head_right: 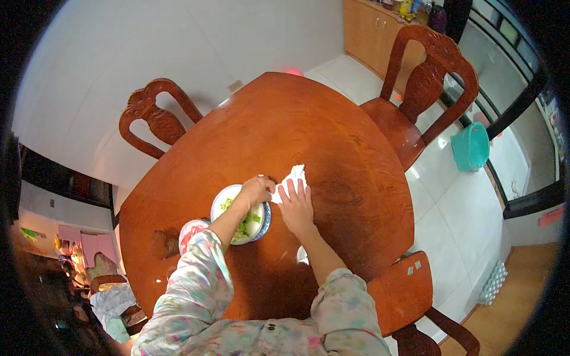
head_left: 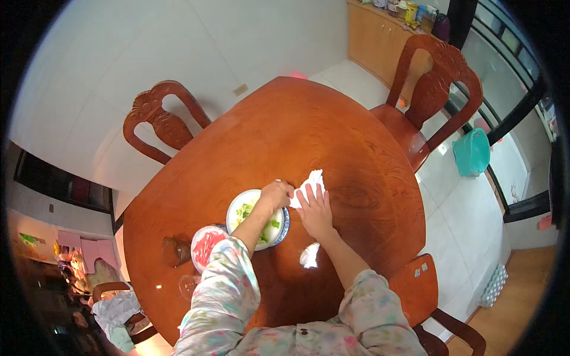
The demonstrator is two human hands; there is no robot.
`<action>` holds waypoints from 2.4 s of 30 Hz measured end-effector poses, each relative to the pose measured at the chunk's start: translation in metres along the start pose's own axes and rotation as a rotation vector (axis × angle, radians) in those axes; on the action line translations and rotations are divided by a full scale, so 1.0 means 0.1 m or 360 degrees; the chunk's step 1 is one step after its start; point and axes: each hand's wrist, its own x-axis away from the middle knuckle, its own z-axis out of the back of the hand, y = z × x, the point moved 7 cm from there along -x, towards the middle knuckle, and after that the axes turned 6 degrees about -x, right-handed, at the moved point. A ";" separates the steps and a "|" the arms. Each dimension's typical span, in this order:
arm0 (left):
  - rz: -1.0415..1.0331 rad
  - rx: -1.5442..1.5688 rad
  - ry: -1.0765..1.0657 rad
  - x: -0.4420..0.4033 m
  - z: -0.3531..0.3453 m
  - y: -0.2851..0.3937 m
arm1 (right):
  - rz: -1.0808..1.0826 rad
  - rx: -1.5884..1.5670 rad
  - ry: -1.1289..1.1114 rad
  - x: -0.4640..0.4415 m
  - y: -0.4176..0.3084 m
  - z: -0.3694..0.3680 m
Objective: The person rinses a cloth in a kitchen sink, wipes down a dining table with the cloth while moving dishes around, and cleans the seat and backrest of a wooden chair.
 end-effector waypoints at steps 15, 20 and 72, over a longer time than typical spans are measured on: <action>-0.0707 -0.0062 0.0531 1.87 -0.95 1.35 | -0.0145 0.0066 -0.0397 1.91 -0.05 0.65; -0.0401 0.0102 0.0336 2.79 -1.31 1.14 | 0.0359 -0.0123 -0.0495 2.01 -0.51 0.40; 0.0030 -0.0254 0.1189 -2.41 0.97 -1.41 | -0.0096 0.0351 -0.0204 -3.60 1.25 -0.69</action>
